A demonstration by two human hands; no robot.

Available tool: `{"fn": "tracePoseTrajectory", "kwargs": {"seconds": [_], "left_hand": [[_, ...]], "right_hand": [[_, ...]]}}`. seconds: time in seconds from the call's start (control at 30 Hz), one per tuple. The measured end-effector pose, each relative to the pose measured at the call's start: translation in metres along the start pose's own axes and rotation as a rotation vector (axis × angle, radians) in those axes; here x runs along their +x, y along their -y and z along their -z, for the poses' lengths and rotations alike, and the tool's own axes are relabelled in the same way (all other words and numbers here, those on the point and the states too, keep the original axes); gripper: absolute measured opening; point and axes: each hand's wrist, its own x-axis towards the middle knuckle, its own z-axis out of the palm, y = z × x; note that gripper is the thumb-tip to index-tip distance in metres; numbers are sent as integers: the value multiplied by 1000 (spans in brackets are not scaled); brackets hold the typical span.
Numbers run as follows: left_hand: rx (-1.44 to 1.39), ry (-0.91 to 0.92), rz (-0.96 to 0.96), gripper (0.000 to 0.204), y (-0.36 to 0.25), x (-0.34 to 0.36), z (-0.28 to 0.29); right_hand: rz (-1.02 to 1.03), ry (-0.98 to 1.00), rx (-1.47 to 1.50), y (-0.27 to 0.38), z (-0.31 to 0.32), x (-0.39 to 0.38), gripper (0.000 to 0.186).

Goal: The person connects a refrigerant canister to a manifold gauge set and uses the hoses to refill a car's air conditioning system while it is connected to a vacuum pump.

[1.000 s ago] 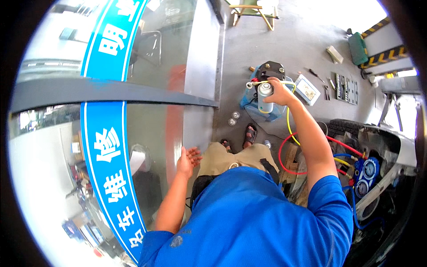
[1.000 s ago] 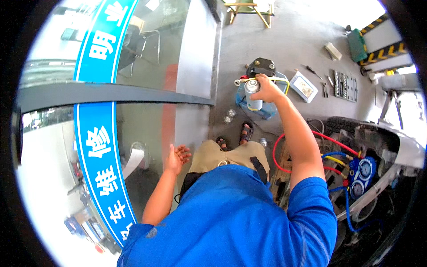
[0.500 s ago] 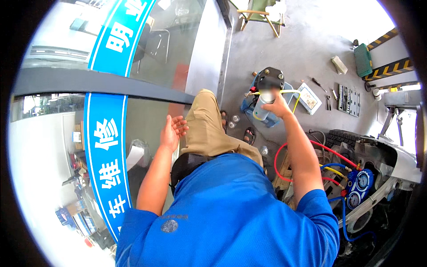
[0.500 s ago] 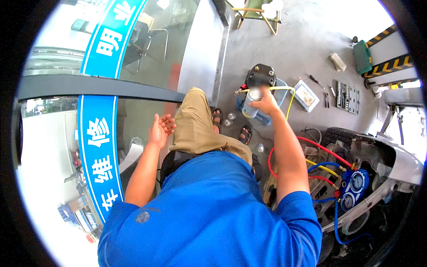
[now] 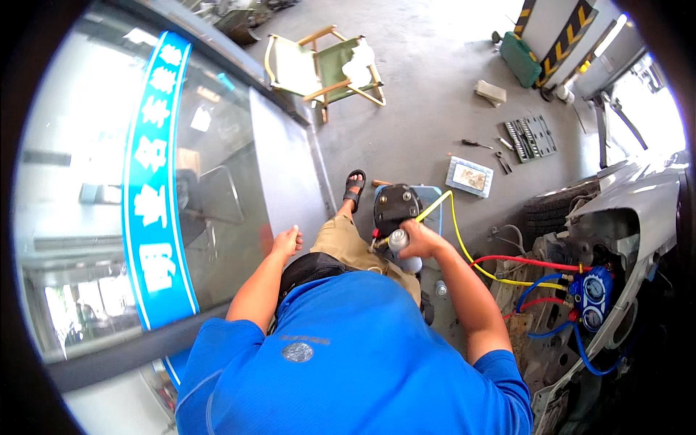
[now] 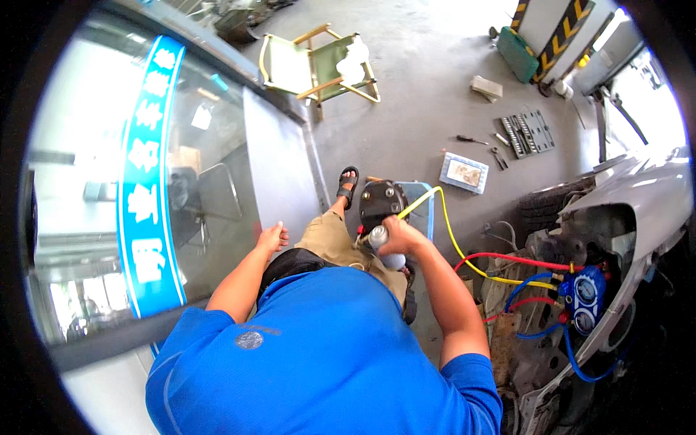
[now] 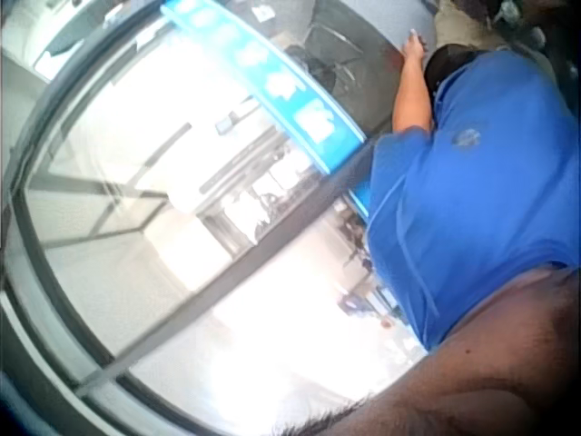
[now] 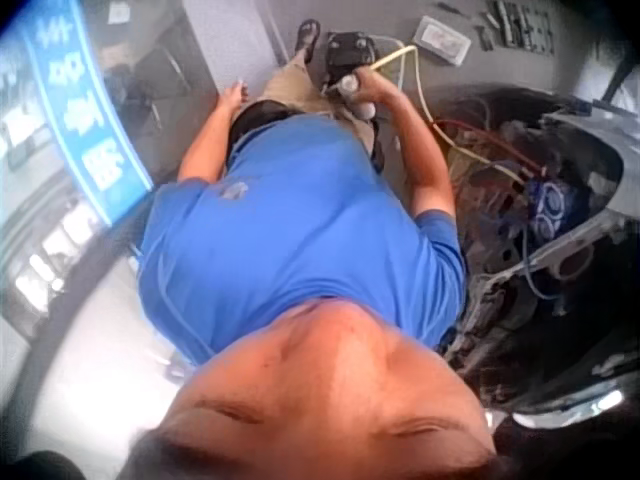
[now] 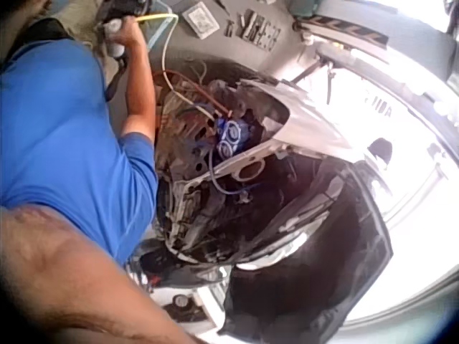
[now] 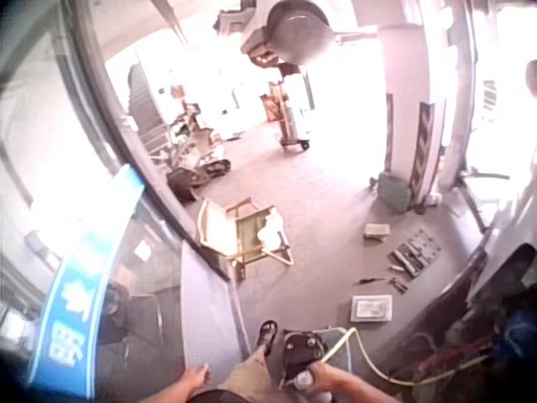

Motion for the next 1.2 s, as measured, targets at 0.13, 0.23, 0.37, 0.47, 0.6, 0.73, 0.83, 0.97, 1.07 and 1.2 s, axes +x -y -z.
{"fn": "tracePoseTrajectory", "kwargs": {"seconds": [0.13, 0.23, 0.37, 0.47, 0.6, 0.73, 0.83, 0.97, 1.07, 1.2], "left_hand": [[182, 236, -11, 48, -46, 121, -17], [264, 421, 4, 43, -63, 200, -24], [306, 621, 130, 42, -161, 251, -22], [405, 723, 96, 44, -229, 281, -26], [583, 775, 76, 46, -271, 310, -3], [678, 788, 63, 44, -317, 321, -3], [653, 821, 22, 44, -338, 336, 4], [644, 819, -18, 34, -342, 354, -4], [1124, 829, -434, 30, -352, 344, -26], [1597, 895, -1118, 26, -360, 348, -11]], "right_hand": [[-137, 64, 37, -3, 1, 6, 63], [-256, -22, 61, 22, 9, 3, 66], [-608, 72, -1, 36, 18, 27, 70], [-734, 28, -17, 50, 13, 31, 72], [-802, 125, -34, 44, -1, 52, 68], [-998, 76, 4, 60, 3, 63, 65], [-1138, 95, 81, 71, 9, 72, 64], [-1138, 66, 46, 83, 14, 69, 67], [-1136, 79, 42, 79, 16, 64, 67], [-1238, 129, 124, 92, 18, 71, 64]]}}
